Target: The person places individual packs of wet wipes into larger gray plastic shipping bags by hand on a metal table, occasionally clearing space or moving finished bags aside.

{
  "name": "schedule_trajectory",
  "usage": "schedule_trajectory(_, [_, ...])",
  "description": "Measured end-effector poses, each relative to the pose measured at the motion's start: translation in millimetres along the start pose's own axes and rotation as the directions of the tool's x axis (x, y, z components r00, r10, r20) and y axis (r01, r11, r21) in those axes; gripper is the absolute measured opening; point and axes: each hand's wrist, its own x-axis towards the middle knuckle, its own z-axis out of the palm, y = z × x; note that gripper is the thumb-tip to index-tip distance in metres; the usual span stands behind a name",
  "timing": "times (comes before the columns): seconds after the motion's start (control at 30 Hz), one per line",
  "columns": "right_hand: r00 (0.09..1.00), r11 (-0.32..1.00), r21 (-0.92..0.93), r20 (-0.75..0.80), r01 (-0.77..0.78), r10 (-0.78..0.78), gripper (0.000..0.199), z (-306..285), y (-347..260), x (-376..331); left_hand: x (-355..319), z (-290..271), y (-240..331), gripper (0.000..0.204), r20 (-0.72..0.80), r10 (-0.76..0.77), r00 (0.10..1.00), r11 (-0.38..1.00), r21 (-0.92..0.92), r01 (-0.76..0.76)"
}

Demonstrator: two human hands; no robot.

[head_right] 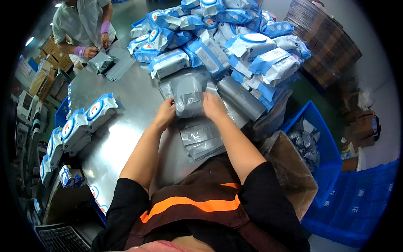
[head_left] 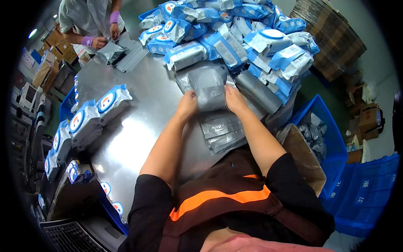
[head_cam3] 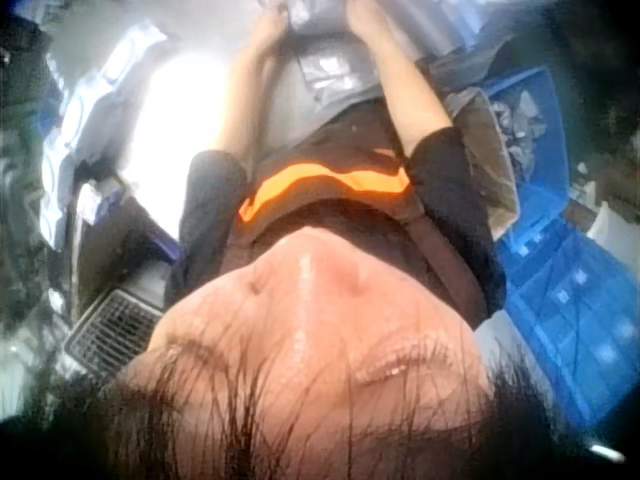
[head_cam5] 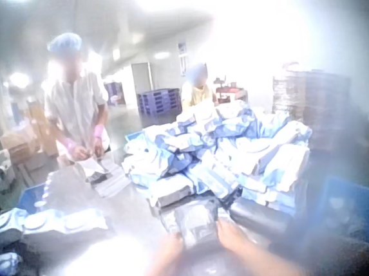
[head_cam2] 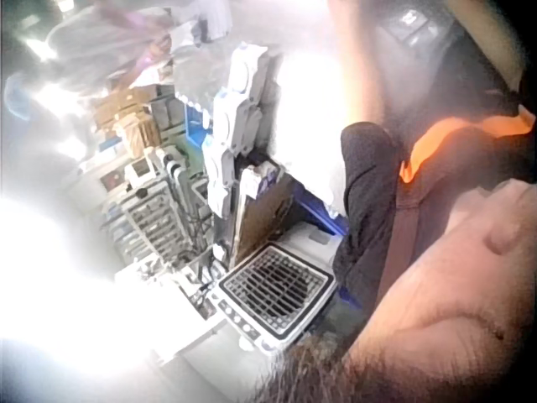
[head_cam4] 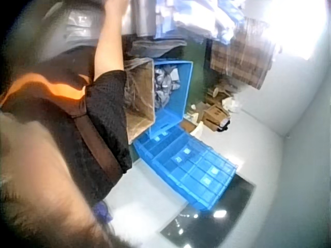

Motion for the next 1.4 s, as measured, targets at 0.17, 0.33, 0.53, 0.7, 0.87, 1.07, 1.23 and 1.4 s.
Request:
schedule_trajectory(0.17, [0.903,0.334,0.848,0.428,-0.412,0.028,0.063,-40,3,-61,-73,2,26,0.03,0.116,0.143,0.983,0.978,-0.166,-0.123])
schedule_trajectory(0.33, [0.934,0.194,0.931,0.336,-0.309,-0.124,0.078,-128,41,-160,-64,-87,38,0.05,0.115,0.728,0.676,0.534,0.524,-0.664])
schedule_trajectory(0.53, [0.893,0.214,0.977,-0.072,-0.027,0.444,0.066,-265,177,-232,-19,-226,9,0.082,-0.271,0.359,0.893,0.231,0.953,0.197])
schedule_trajectory(0.7, [0.319,0.784,-0.133,-0.944,-0.607,0.086,0.059,-344,354,-238,34,-197,15,0.08,-0.3,0.186,0.936,0.428,0.882,0.198])
schedule_trajectory(0.87, [0.874,0.947,0.308,-0.481,0.09,0.074,0.031,-176,141,-133,-24,-181,-1,0.064,-0.318,0.402,0.859,0.661,0.75,-0.032])
schedule_trajectory(1.07, [0.835,0.797,0.249,-0.125,0.55,-0.536,0.048,-80,-26,-79,-48,-183,1,0.055,-0.334,0.169,0.927,0.955,-0.179,-0.238])
schedule_trajectory(1.23, [0.658,0.648,0.117,-0.106,0.752,-0.745,0.086,-124,-76,-69,-104,-140,96,0.07,0.022,0.78,0.625,0.621,0.094,-0.778])
schedule_trajectory(1.4, [0.873,0.868,-0.127,0.162,0.481,-0.46,0.099,-98,-32,-85,-91,-50,127,0.07,0.203,0.858,0.471,0.307,0.532,-0.789])
